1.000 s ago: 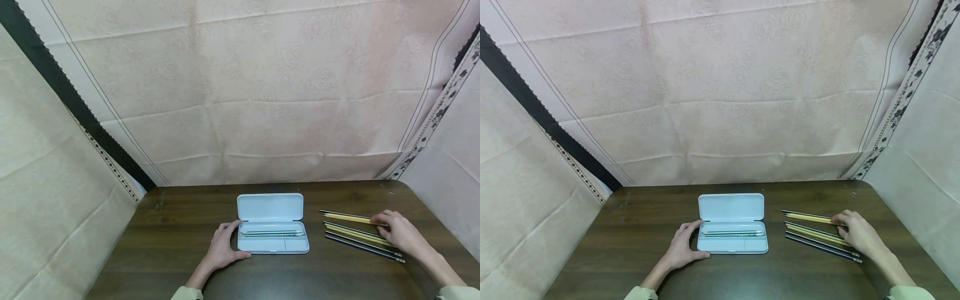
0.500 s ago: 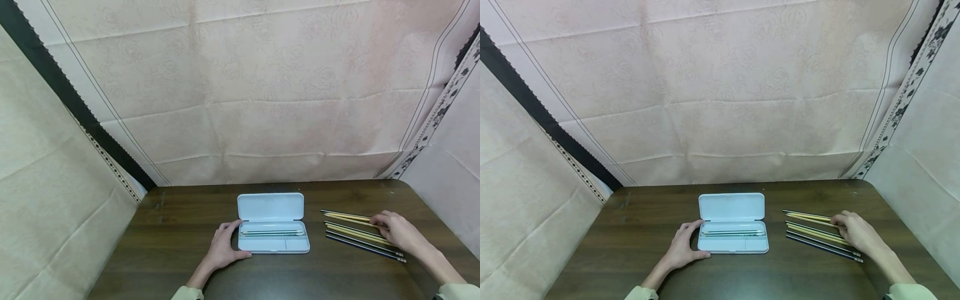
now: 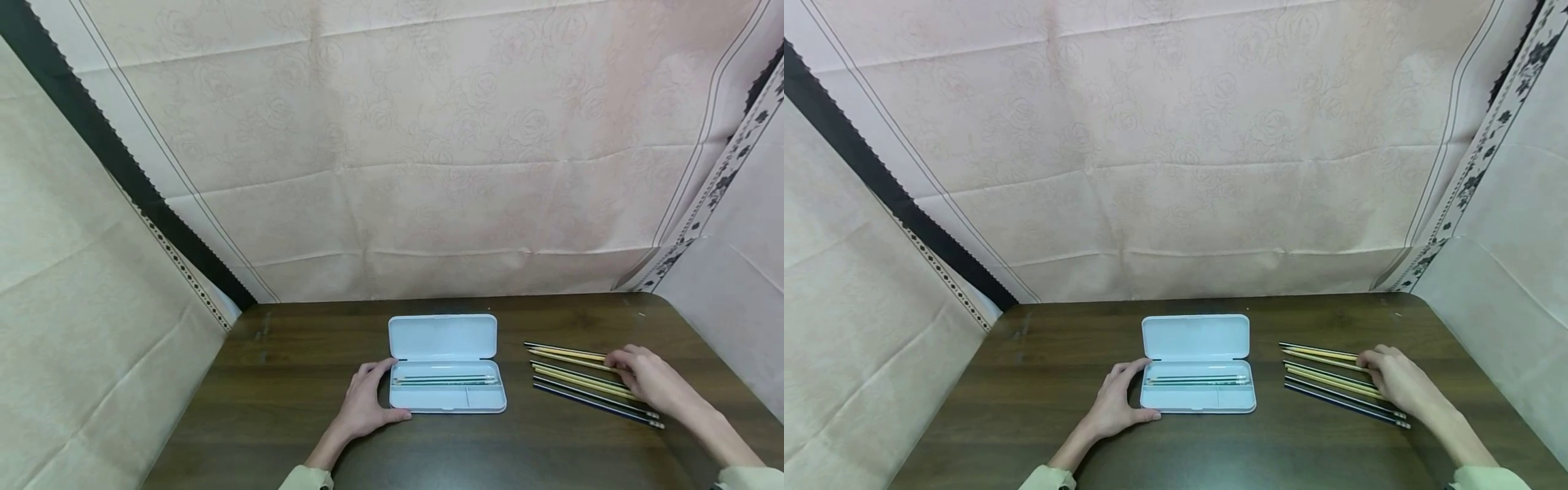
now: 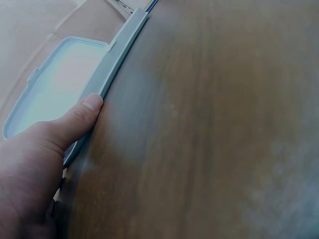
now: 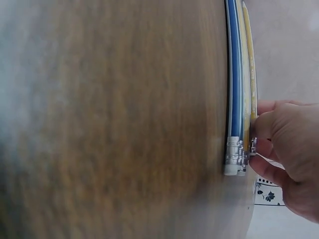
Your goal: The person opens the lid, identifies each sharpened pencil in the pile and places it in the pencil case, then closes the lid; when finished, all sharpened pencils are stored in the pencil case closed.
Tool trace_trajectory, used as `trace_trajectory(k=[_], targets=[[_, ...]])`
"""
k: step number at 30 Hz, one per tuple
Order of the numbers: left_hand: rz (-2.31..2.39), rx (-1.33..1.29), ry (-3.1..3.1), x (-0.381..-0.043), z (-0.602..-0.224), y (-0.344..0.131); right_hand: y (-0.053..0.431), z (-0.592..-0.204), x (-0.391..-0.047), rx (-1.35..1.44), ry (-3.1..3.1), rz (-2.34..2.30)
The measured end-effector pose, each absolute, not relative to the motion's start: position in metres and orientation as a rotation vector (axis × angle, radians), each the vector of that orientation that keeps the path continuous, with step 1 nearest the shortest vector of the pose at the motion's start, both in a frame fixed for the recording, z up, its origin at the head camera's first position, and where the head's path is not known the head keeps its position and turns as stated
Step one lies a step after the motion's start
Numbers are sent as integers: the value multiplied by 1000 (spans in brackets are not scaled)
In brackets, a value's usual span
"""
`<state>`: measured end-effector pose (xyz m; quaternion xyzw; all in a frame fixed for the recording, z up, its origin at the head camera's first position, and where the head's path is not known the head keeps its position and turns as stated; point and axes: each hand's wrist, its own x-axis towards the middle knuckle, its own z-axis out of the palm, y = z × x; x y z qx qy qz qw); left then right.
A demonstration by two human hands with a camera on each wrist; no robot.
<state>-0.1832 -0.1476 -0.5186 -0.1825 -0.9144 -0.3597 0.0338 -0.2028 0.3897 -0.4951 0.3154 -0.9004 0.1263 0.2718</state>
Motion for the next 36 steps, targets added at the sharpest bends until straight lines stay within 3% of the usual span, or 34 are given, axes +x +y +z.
trace_trajectory(k=[36], targets=[[-1095,-560,-2815,-183,-520,-147,323,-463,-185,1048,-2344,455]])
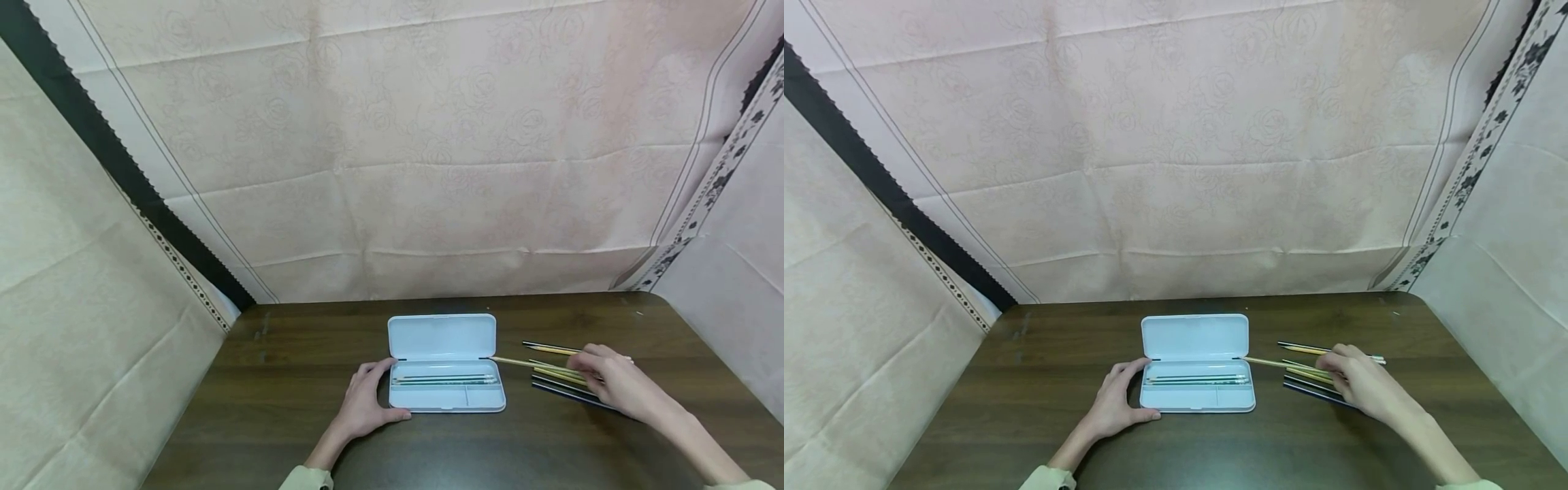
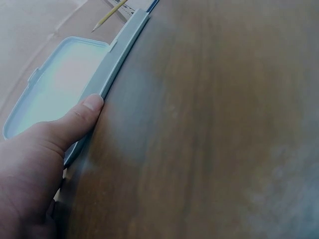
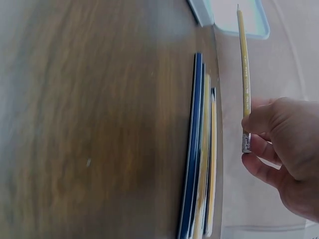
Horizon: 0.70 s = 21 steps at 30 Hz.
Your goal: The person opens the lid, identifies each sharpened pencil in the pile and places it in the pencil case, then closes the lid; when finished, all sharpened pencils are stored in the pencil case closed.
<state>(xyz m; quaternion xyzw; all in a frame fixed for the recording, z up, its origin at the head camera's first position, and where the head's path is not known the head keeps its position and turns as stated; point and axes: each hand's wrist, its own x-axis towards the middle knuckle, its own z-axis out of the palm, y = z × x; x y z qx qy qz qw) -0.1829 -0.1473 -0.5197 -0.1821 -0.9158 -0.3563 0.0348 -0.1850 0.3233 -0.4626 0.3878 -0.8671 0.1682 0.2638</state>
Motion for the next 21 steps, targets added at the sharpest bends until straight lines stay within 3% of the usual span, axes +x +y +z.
trace_trajectory(k=[21], targets=[[-1106,-559,-2813,-184,-519,-147,252,-455,-192,1071,-2543,533]])
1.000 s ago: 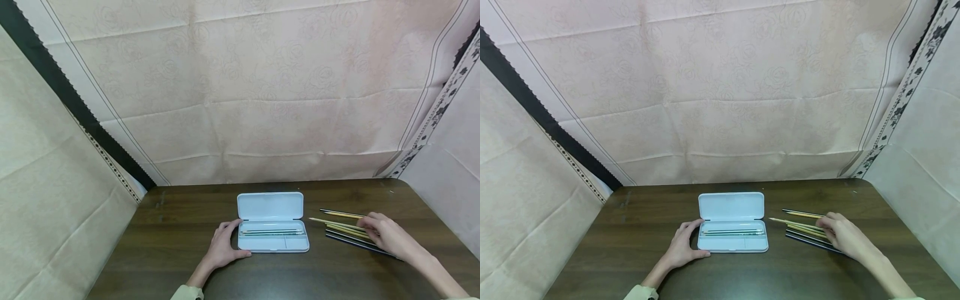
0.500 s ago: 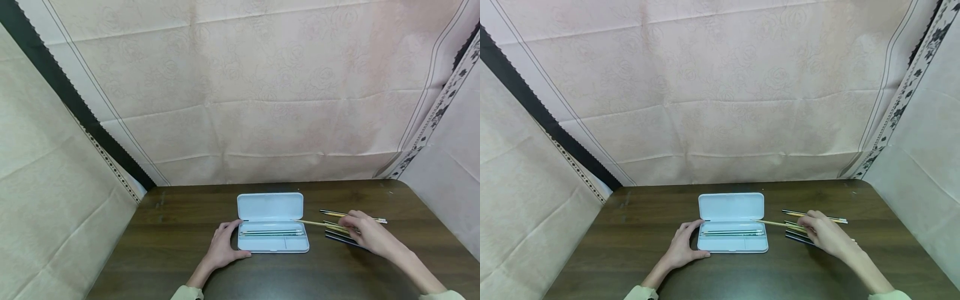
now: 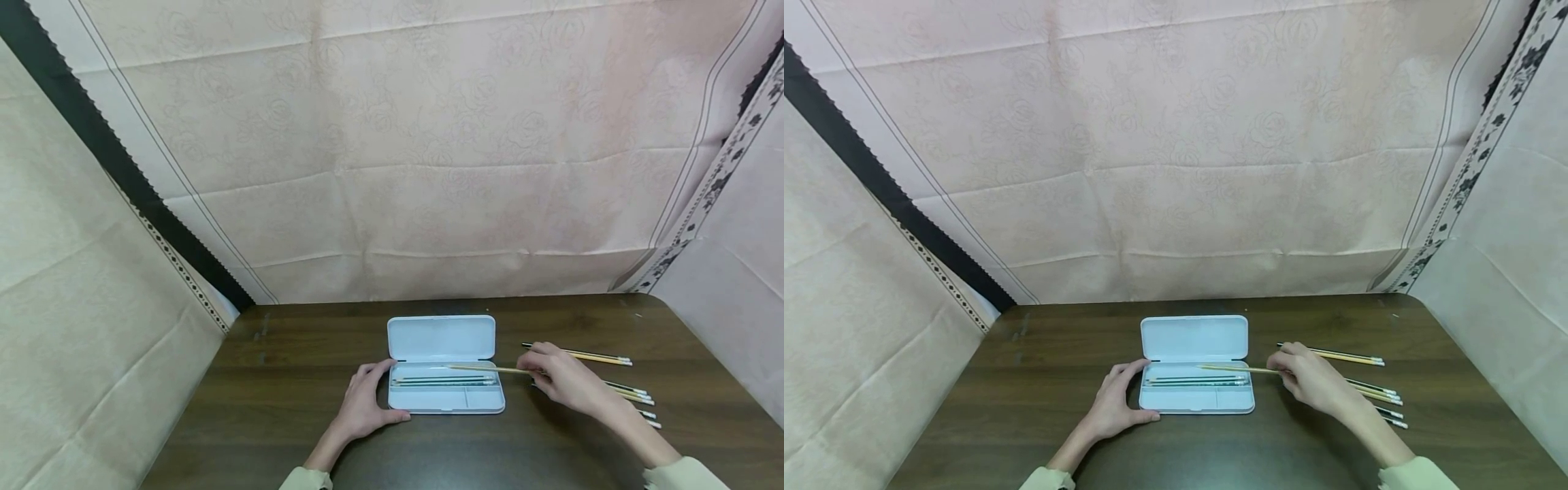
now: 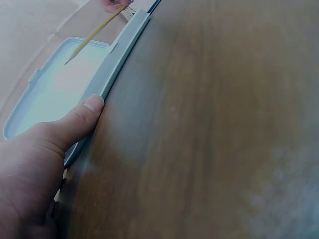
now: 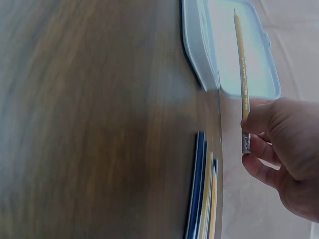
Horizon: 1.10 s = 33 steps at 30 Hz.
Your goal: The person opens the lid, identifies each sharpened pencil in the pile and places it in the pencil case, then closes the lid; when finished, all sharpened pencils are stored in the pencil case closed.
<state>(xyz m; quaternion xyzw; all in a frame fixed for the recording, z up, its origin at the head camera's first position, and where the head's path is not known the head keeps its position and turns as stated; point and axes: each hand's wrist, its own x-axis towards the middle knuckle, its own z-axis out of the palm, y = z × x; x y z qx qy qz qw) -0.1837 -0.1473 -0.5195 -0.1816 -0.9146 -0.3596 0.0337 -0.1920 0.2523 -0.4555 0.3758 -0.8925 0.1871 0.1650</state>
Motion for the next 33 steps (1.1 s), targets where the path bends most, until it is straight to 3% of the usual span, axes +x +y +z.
trace_trajectory(k=[33], targets=[[-1098,-555,-2820,-184,-519,-147,182,-462,-204,1142,-2560,525]])
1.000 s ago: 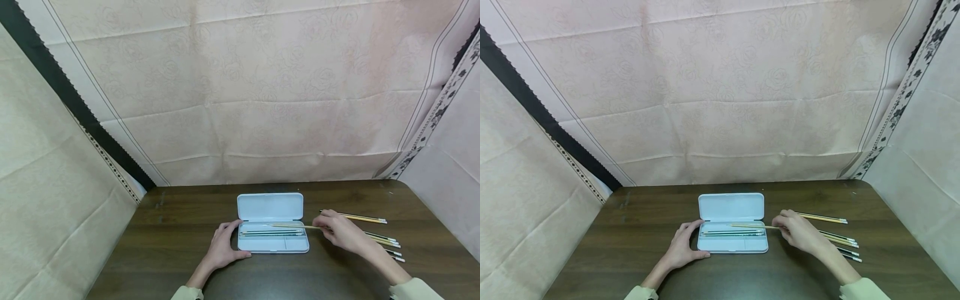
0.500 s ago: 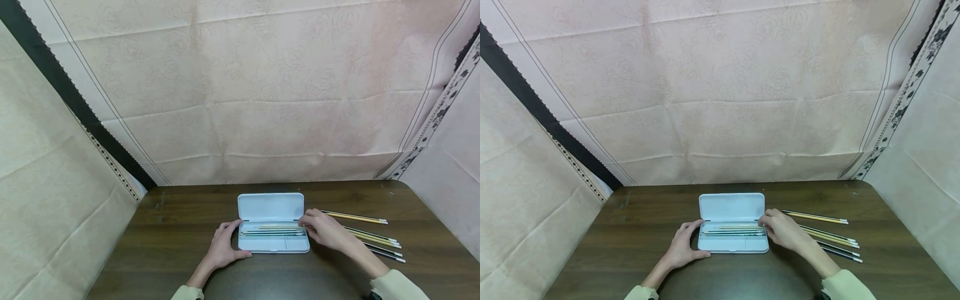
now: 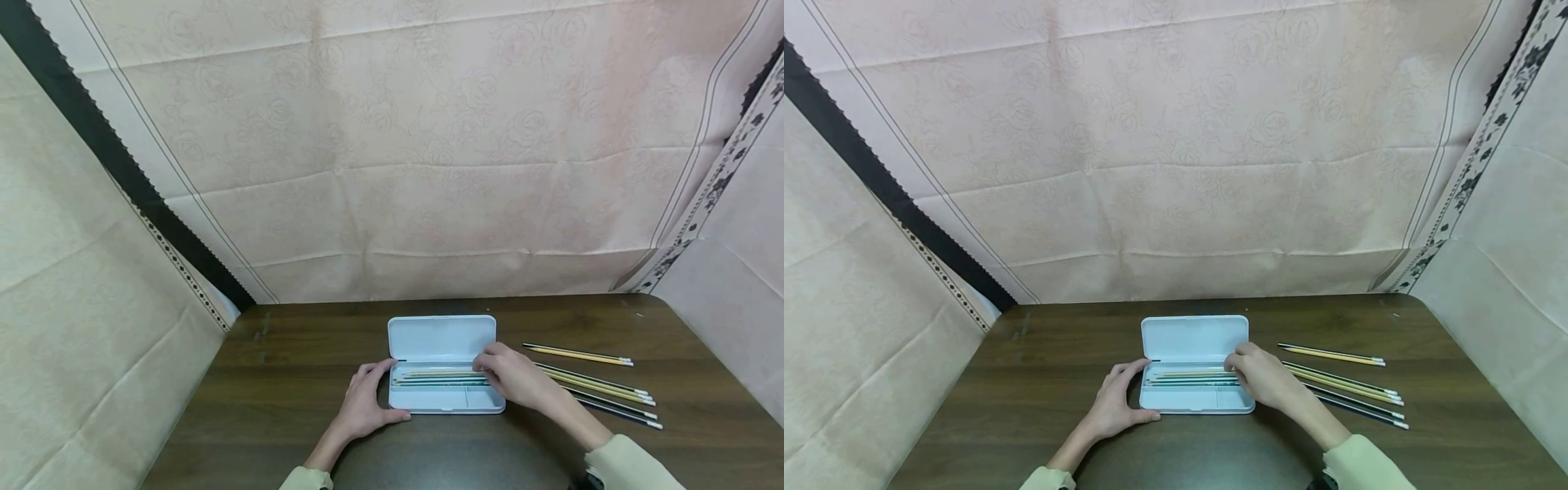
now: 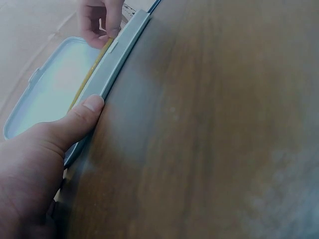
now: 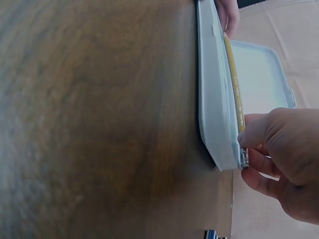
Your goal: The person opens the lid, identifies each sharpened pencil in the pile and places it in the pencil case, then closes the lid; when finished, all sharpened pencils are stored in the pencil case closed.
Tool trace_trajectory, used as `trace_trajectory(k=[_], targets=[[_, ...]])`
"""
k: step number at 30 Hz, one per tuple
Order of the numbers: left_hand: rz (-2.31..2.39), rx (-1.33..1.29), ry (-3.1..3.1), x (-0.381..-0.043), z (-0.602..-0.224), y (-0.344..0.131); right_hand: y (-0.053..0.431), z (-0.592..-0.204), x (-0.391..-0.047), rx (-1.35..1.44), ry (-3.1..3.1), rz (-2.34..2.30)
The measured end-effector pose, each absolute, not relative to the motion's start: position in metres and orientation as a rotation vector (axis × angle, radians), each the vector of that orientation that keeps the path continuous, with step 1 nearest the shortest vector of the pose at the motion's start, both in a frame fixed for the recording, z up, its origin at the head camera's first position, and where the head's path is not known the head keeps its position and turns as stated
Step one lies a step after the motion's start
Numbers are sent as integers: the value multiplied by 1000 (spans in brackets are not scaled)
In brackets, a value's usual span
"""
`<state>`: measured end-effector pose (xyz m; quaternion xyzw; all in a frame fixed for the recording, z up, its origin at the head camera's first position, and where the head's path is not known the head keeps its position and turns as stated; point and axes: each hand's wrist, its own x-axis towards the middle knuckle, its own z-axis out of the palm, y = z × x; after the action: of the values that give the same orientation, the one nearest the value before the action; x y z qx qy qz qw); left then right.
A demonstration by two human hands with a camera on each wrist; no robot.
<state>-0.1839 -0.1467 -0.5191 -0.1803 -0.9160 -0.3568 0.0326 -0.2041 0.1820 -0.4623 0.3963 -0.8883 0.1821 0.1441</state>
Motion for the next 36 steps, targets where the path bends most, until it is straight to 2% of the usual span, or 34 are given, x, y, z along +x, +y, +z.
trace_trajectory(k=[25,30,36], targets=[[-1095,-552,-2814,-184,-520,-148,175,-470,-208,1097,-2595,534],[-1095,-549,-2815,-183,-520,-147,196,-466,-206,1079,-2540,551],[-1104,-553,-2813,-183,-519,-146,253,-463,-208,1012,-2402,570]])
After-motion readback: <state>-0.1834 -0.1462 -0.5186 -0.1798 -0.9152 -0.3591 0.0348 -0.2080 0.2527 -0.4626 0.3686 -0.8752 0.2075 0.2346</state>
